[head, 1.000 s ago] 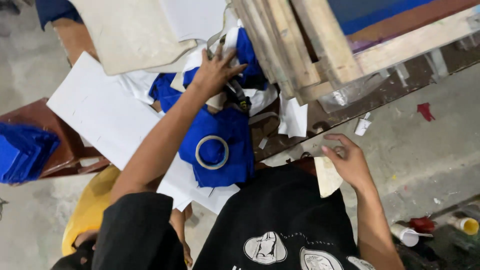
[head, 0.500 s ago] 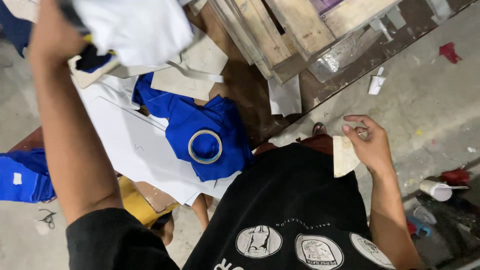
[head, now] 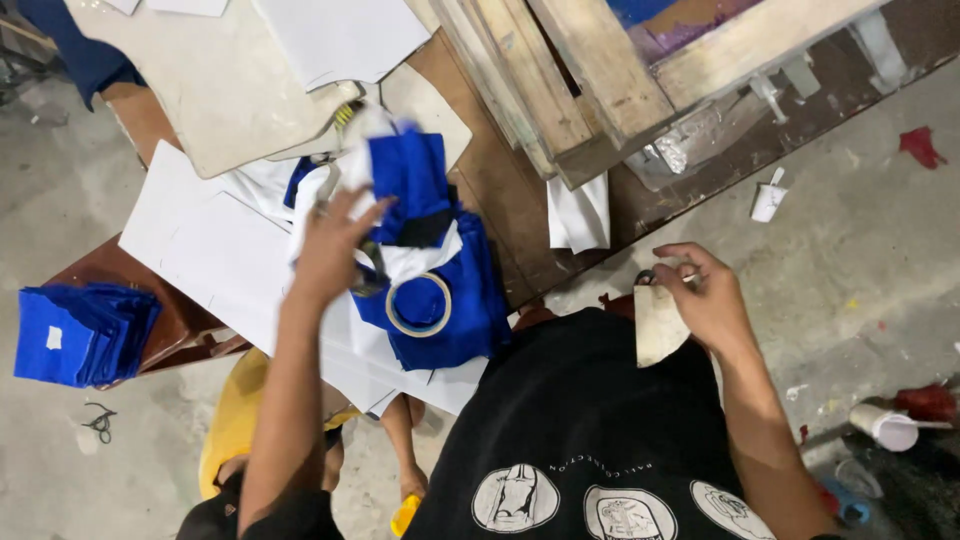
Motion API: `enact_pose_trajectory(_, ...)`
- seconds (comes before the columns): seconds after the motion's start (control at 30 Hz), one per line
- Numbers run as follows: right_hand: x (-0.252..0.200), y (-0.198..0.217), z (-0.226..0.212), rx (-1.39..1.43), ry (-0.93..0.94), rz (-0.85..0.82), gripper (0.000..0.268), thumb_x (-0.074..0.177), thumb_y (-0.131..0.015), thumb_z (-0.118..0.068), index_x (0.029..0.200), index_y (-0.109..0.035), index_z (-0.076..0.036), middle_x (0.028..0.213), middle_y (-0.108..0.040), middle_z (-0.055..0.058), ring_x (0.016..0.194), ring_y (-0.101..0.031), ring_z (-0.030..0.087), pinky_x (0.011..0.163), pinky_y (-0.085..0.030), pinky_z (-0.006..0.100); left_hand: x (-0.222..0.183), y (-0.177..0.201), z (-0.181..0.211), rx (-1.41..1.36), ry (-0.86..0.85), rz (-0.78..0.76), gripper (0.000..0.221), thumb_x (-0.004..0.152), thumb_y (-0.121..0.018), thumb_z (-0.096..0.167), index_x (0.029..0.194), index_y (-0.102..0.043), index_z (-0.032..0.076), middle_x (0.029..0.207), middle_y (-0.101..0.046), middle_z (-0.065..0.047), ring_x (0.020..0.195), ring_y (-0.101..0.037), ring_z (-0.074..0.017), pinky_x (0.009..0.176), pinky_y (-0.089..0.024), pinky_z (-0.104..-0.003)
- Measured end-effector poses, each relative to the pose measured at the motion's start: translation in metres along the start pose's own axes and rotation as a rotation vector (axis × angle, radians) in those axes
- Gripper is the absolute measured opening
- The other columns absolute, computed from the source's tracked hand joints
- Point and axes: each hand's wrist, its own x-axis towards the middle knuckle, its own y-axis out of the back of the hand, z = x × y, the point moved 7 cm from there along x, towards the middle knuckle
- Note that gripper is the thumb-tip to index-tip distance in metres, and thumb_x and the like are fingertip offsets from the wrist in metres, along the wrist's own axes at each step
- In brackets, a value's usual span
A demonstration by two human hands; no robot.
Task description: Cutting and organizing fabric pieces for garment production using paper patterns.
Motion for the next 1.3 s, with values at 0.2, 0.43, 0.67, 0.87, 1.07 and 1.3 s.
enact_pose_trajectory(0.2,0.006,-0.012,-0.015,-0.006,-0.125,-0.059,0.023,0.098,-0.066,-0.007,0.12,-0.072,-0.008,0.077,-0.058,0.0,0.065,-0.049,0.008,0.057,-0.038,0.026,0.004,0.033,0.013,-0.212,0.176,-0.305,0.102,0.058,-0.082,-0.001,0.148,-0.04,0.023,0.168,-0.022,-0.007,0.154,-0.015,-0.0377,0.12,-0.017,-0.065)
enact_pose_trajectory(0.43,0.019,-0.008,-0.014,0.115,-0.047,-0.065,0.023,0.099,-0.066,-0.004,0.12,-0.071,-0.006,0.082,-0.059,-0.001,0.075,-0.052,0.007,0.067,-0.043,0.024,0.03,0.085,-0.002,-0.286,0.305,-0.424,0.123,0.06,-0.09,0.004,0.16,-0.027,0.039,0.169,-0.014,-0.007,0.153,-0.011,-0.0379,0.116,-0.022,-0.061)
enact_pose_trajectory(0.67,0.018,-0.009,-0.014,0.346,-0.125,-0.088,0.023,0.099,-0.06,-0.005,0.121,-0.066,-0.001,0.091,-0.069,0.0,0.085,-0.061,0.008,0.079,-0.05,0.024,0.15,0.018,-0.105,-0.412,0.677,0.104,0.101,0.088,-0.079,0.059,0.16,-0.027,0.011,0.144,-0.051,-0.026,0.128,-0.054,-0.0484,0.102,-0.046,-0.058)
enact_pose_trajectory(0.87,0.006,-0.001,-0.033,0.36,-0.059,-0.055,0.032,0.098,-0.065,-0.002,0.13,-0.061,-0.001,0.088,-0.067,0.0,0.081,-0.057,0.007,0.075,-0.045,0.023,0.223,-0.111,-0.226,-0.409,0.794,0.525,0.097,0.08,-0.083,0.047,0.146,-0.025,0.005,0.124,-0.058,-0.023,0.108,-0.061,-0.0404,0.088,-0.052,-0.054)
enact_pose_trajectory(1.07,-0.004,0.009,-0.016,0.359,-0.068,-0.011,0.035,0.098,-0.067,-0.004,0.132,-0.062,-0.001,0.087,-0.064,0.002,0.079,-0.056,0.008,0.07,-0.044,0.024,0.19,0.007,-0.252,-1.265,0.595,0.68,0.059,0.091,-0.071,0.015,0.139,-0.04,0.002,0.116,-0.069,-0.013,0.091,-0.075,-0.0234,0.071,-0.066,-0.04)
enact_pose_trajectory(1.3,-0.01,0.022,0.055,0.51,-0.197,0.079,0.034,0.099,-0.069,-0.006,0.131,-0.059,-0.001,0.095,-0.067,0.004,0.082,-0.06,0.011,0.069,-0.046,0.026,0.001,0.082,-0.299,-1.498,0.633,0.574,0.038,0.117,-0.057,0.02,0.143,-0.051,-0.006,0.131,-0.071,-0.018,0.118,-0.079,-0.0223,0.094,-0.063,-0.031)
